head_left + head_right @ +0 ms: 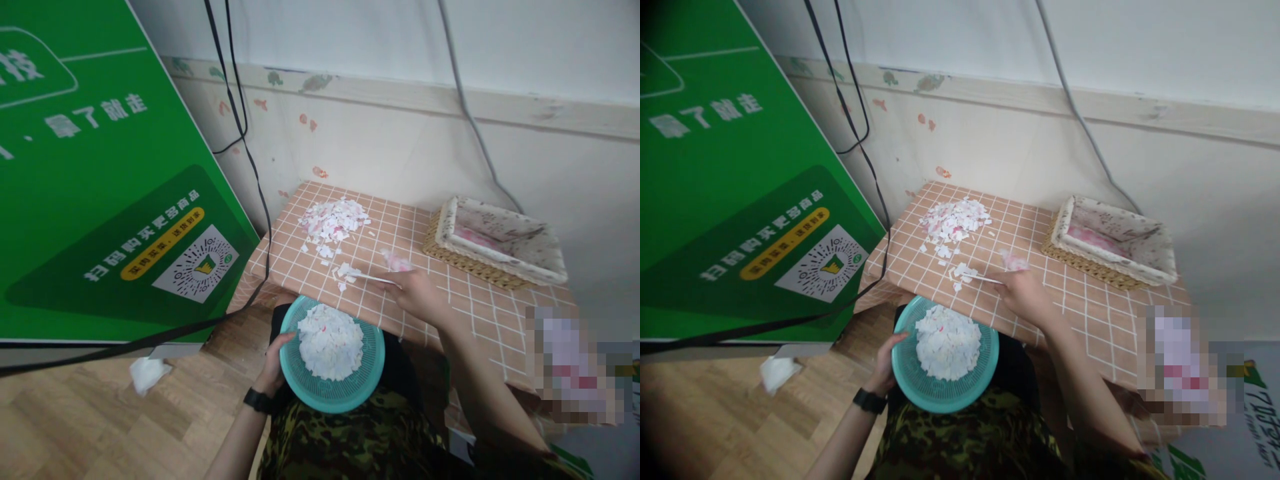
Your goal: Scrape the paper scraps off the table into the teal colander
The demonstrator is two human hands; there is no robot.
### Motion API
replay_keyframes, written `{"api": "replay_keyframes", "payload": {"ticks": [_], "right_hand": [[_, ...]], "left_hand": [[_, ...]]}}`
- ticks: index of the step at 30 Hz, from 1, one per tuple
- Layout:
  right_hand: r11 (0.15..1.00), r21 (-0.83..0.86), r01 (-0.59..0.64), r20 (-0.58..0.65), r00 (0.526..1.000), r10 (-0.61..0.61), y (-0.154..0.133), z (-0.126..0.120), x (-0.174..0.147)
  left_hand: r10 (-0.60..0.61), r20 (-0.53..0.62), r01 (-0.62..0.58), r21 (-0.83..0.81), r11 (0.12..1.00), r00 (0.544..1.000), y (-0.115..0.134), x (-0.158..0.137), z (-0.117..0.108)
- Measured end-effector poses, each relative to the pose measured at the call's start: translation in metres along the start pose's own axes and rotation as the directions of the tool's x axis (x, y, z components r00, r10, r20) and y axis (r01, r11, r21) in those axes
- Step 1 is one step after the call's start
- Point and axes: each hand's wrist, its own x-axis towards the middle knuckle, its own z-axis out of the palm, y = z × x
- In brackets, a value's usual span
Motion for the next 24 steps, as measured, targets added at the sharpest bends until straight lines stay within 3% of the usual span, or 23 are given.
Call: {"api": "replay_keyframes", "payload": {"ticks": [6,10,15,19,24], "right_hand": [[0.987,-0.1,-0.126,-0.096,0.989,0.117,0.004,0.0,-0.001],[0.999,-0.017,-0.049,-0.004,0.999,0.049,0.001,0.005,-0.013],[0.998,0.057,-0.011,-0.095,0.995,0.017,-0.009,0.011,-0.022],[0.993,0.101,0.058,-0.051,0.997,-0.053,-0.02,0.017,-0.014],[1.0,0.025,-0.007,-0.067,0.998,0.008,-0.022,0.021,0.0]], "left_hand": [[0.026,-0.027,-0.027,-0.024,0.999,0.999,0.006,-0.008,0.01],[0.019,-0.045,-0.019,-0.013,1.0,0.999,0.012,-0.013,0.016],[0.018,-0.02,-0.018,-0.024,1.0,1.0,0.017,-0.018,0.02],[0.008,-0.018,-0.008,-0.016,1.0,1.0,0.017,-0.019,0.021],[0.012,-0.015,-0.012,-0.002,1.0,1.0,0.014,-0.019,0.019]]}}
